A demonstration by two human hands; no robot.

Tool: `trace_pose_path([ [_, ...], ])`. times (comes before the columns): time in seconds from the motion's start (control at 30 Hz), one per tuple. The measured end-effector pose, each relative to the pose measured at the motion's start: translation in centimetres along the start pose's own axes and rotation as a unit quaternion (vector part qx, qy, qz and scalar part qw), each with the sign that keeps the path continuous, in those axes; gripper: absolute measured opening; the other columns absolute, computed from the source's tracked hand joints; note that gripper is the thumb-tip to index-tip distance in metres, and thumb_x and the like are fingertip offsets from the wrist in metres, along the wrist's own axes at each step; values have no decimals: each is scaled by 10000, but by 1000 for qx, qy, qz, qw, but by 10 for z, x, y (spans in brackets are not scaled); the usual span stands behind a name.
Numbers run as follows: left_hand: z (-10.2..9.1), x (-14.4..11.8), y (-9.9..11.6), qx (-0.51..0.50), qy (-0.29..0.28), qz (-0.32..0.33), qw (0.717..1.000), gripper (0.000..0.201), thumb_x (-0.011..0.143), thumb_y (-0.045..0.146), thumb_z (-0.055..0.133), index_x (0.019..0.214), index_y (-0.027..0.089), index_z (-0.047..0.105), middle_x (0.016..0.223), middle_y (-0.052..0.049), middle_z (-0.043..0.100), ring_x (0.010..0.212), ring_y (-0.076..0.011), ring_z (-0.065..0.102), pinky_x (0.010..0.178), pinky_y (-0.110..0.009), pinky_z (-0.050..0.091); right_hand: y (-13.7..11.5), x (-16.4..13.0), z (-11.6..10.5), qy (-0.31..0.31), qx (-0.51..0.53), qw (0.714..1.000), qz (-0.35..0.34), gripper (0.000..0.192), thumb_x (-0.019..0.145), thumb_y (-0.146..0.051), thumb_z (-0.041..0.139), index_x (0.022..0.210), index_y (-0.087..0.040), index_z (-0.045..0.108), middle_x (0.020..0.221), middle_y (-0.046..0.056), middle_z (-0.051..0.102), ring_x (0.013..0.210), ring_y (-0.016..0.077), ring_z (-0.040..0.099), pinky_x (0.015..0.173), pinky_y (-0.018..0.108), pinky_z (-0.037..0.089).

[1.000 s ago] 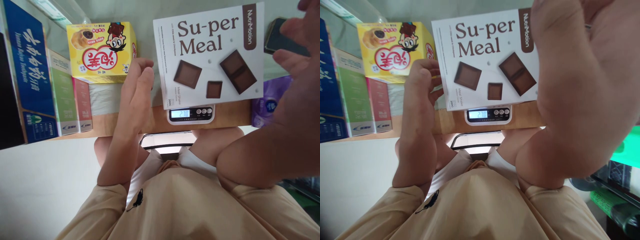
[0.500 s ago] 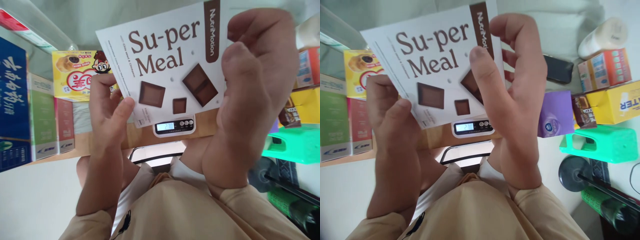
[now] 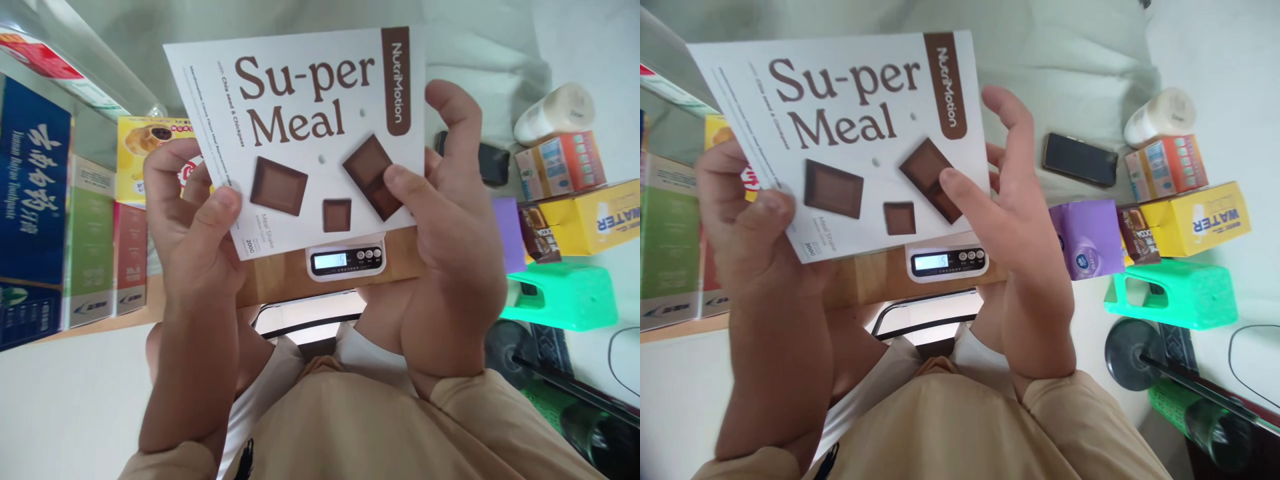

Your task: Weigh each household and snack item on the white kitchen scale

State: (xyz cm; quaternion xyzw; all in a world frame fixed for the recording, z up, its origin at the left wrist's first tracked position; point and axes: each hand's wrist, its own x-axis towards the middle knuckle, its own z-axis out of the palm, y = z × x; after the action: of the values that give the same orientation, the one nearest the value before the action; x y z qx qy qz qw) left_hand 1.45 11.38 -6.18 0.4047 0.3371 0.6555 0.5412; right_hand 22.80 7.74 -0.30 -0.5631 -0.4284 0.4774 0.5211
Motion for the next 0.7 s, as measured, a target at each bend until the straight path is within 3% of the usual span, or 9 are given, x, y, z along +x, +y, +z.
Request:
trace_pose_path([
  [0.13,-5,-1,-3,-13,-22,1,1000,478,794,382,959,1162,254,682,1179,-22,726,1104,-168,694,1034,-351,599,9,8,-6,-13,5,1000,-15,641,862,-425,801,1406,-520,478,1308,-98,773,1544,272,582,1132,479,673],
  [0.3,-9,4,-7,-29,-55,5,998,500,782,550,932,1130,263,716,1201,-35,714,1161,-213,667,1066,-376,579,22,23,-1,-11,86,995,-53,699,797,-404,843,1389,-444,473,1382,-62,750,1474,267,645,1077,501,681],
  [0.47,-15,0,-4,-17,-29,-64,997,531,733,676,894,1088,311,747,1263,-22,717,1171,-236,666,842,-312,610,23,31,3,56,61,991,-109,736,735,-439,844,1363,-406,462,1372,-42,733,1566,257,559,1172,502,626],
  [0.57,-21,-6,1,-13,-29,-87,996,426,810,656,840,1068,331,746,1327,-25,686,1228,-247,675,886,-340,625,7,49,-15,82,5,985,-150,593,697,-409,856,1204,-429,548,1404,-102,715,1443,225,645,1171,457,631],
  [0.7,-25,-9,3,-9,-57,-87,995,417,808,693,839,980,322,761,1247,-47,706,1158,-236,687,875,-350,618,-28,97,-66,102,-48,981,-158,402,798,-197,732,1084,-391,526,1193,-78,792,1131,184,776,949,414,700],
])
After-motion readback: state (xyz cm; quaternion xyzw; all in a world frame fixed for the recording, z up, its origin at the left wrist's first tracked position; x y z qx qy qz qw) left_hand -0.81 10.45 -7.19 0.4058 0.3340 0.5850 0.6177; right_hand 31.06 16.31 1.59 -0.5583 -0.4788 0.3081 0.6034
